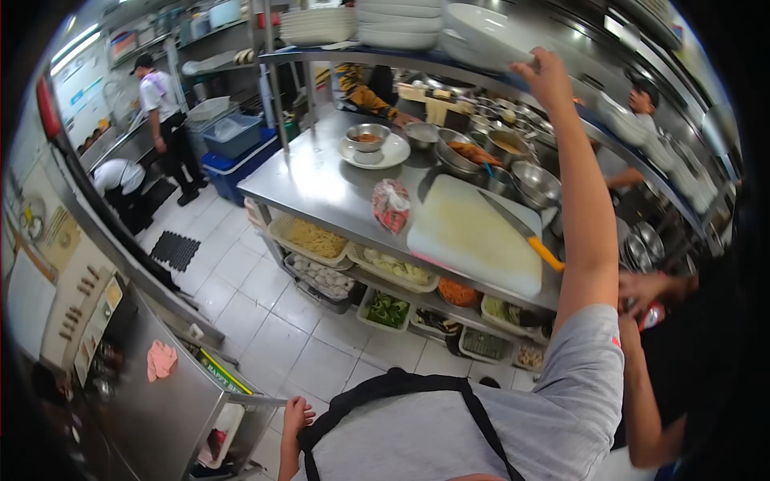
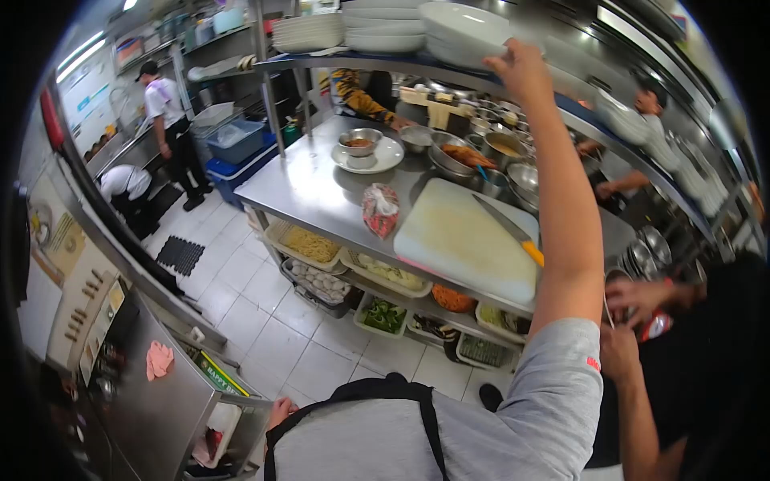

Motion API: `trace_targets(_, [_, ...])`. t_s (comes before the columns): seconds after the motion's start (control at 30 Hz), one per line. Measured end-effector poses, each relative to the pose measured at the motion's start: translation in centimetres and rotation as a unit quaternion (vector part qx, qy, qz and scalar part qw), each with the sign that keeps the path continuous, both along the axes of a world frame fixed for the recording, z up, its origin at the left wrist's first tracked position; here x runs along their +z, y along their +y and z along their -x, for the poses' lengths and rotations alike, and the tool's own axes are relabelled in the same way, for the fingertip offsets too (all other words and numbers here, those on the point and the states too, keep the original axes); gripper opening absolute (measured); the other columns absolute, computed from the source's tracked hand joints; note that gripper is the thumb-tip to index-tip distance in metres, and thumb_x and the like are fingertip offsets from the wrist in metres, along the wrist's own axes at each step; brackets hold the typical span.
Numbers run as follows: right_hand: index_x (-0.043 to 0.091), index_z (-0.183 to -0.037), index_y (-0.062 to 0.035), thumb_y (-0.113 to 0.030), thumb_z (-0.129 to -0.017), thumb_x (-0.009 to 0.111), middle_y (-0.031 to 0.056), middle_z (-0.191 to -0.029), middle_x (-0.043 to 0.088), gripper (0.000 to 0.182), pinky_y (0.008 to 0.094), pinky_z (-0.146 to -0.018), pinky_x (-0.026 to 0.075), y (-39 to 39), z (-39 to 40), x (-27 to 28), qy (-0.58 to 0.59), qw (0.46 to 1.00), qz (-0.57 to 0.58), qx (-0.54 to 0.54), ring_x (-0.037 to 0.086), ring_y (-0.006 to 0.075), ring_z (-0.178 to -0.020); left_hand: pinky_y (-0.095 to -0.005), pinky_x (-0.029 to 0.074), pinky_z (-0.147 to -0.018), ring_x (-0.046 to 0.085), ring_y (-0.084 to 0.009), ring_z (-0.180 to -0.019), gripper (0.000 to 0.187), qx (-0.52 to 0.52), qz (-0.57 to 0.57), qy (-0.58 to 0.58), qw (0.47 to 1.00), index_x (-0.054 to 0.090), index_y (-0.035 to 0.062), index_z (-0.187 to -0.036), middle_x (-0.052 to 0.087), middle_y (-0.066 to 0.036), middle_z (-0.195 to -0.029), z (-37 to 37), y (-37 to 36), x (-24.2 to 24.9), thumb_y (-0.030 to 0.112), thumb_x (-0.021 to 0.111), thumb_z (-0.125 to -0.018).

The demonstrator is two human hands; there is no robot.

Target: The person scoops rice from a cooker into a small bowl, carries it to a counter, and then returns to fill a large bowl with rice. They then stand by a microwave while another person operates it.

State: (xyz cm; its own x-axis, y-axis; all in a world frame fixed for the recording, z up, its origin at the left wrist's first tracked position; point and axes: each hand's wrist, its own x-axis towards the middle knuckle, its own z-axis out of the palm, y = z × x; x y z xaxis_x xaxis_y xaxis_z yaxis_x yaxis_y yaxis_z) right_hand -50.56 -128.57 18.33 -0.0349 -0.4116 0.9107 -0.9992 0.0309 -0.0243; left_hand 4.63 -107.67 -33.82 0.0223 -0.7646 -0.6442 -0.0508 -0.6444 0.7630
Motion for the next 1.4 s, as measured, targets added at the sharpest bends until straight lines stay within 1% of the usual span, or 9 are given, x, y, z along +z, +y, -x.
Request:
trace_targets(0.2, [0.047, -0.110, -0.0003, -0.046, -0.070, 0.058, 0.0200, -0.107, 0.051, 0.062, 0.0379, -0.084, 0.038, -14.3, 9.7, 3.1, -0.017, 0.994, -0.034, -0.102, 0.048, 0.0329, -0.101, -0.0385, 0.044, -0.041, 0.055, -0.0241, -0.053, 0.042, 0.124, -0.148, -0.163, 0.968, 0.047, -0.0053, -0.096, 0.055, -0.017, -0.074, 1.2, 6.9, -15.1, 0.030, 0.053, -0.074])
trace_targets(0.27, [0.043, -0.115, 0.0016, -0.048, -0.071, 0.056, 0.0220, -0.115, 0.046, 0.068, 0.0396, -0.089, 0.035, -18.3, 13.4, 3.7, 0.048, 0.987, -0.107, -0.106, 0.044, 0.0333, -0.107, -0.0399, 0.047, -0.070, 0.057, -0.0359, -0.085, 0.056, 0.050, -0.162, -0.291, 0.941, 0.048, -0.0108, -0.100, 0.055, -0.028, -0.093, 2.8, 12.6, -21.1, 0.033, 0.058, -0.067])
trace_targets(0.33, [0.041, -0.119, -0.0010, -0.047, -0.074, 0.053, 0.0216, -0.113, 0.047, 0.065, 0.0384, -0.088, 0.036, -25.2, 21.4, 4.2, 0.112, 0.970, -0.161, -0.141, 0.045, 0.0333, -0.106, -0.0369, 0.042, -0.083, 0.050, -0.0348, -0.099, 0.055, 0.104, -0.318, -0.223, 0.915, 0.054, -0.0080, -0.096, 0.051, -0.027, -0.103, 6.3, 15.6, -17.7, 0.036, 0.059, -0.064])
trace_targets(0.5, [0.039, -0.120, -0.0014, -0.045, -0.081, 0.041, 0.0196, -0.119, 0.043, 0.059, 0.0368, -0.092, 0.032, -21.1, 13.6, 4.9, 0.167, 0.919, -0.253, -0.254, 0.042, 0.0317, -0.110, -0.0375, 0.043, -0.080, 0.051, -0.0327, -0.099, 0.057, 0.174, -0.340, -0.134, 0.915, 0.054, -0.0070, -0.097, 0.051, -0.025, -0.105, 13.8, 19.2, -15.9, 0.040, 0.056, -0.065])
trace_targets(0.6, [0.049, -0.109, 0.0010, -0.051, -0.074, 0.044, 0.0220, -0.107, 0.052, 0.063, 0.0396, -0.085, 0.039, -16.1, 8.5, 4.5, 0.069, 0.939, -0.277, -0.193, 0.049, 0.0364, -0.100, -0.0383, 0.043, -0.080, 0.051, -0.0333, -0.099, 0.058, 0.284, -0.375, 0.016, 0.883, 0.052, -0.0081, -0.100, 0.051, -0.026, -0.105, 15.8, 13.4, -2.2, 0.040, 0.055, -0.067])
trace_targets(0.77, [0.052, -0.108, -0.0182, -0.044, -0.082, 0.035, 0.0005, -0.119, 0.046, 0.040, 0.0396, -0.087, 0.037, -22.0, 17.2, 2.6, 0.230, 0.928, -0.124, -0.267, 0.048, 0.0229, -0.102, -0.0390, 0.043, -0.078, 0.052, -0.0328, -0.096, 0.057, 0.271, -0.315, -0.006, 0.909, 0.052, -0.0077, -0.099, 0.051, -0.025, -0.103, 14.2, 13.3, -5.4, 0.039, 0.054, -0.067])
trace_targets(0.93, [0.055, -0.105, -0.0171, -0.039, -0.075, 0.056, 0.0089, -0.110, 0.051, 0.037, 0.0461, -0.092, 0.030, -13.3, 0.5, 0.5, 0.233, 0.943, 0.186, 0.151, 0.049, 0.0258, -0.098, -0.0396, 0.044, -0.076, 0.052, -0.0324, -0.093, 0.055, 0.277, -0.288, -0.013, 0.917, 0.053, -0.0073, -0.099, 0.052, -0.025, -0.100, 13.6, 15.3, -6.1, 0.039, 0.054, -0.068])
trace_targets(1.07, [0.036, -0.123, -0.0012, -0.027, -0.086, 0.044, 0.0188, -0.121, 0.041, 0.046, 0.0347, -0.092, 0.033, -10.5, -10.8, -4.4, 0.114, 0.936, -0.119, 0.311, 0.039, 0.0272, -0.113, -0.0402, 0.044, -0.074, 0.053, -0.0321, -0.091, 0.054, 0.280, -0.253, -0.036, 0.925, 0.053, -0.0069, -0.098, 0.053, -0.024, -0.098, 11.8, 17.0, -7.4, 0.038, 0.053, -0.069])
trace_targets(1.4, [0.049, -0.112, -0.0041, -0.034, -0.077, 0.056, 0.0132, -0.102, 0.055, 0.046, 0.0318, -0.082, 0.039, -9.1, -24.4, -5.8, -0.050, 0.848, -0.262, 0.458, 0.052, 0.0225, -0.094, -0.0415, 0.045, -0.070, 0.054, -0.0312, -0.086, 0.051, 0.239, -0.201, -0.125, 0.942, 0.053, -0.0061, -0.097, 0.055, -0.023, -0.093, -0.6, 18.7, -11.3, 0.037, 0.052, -0.071])
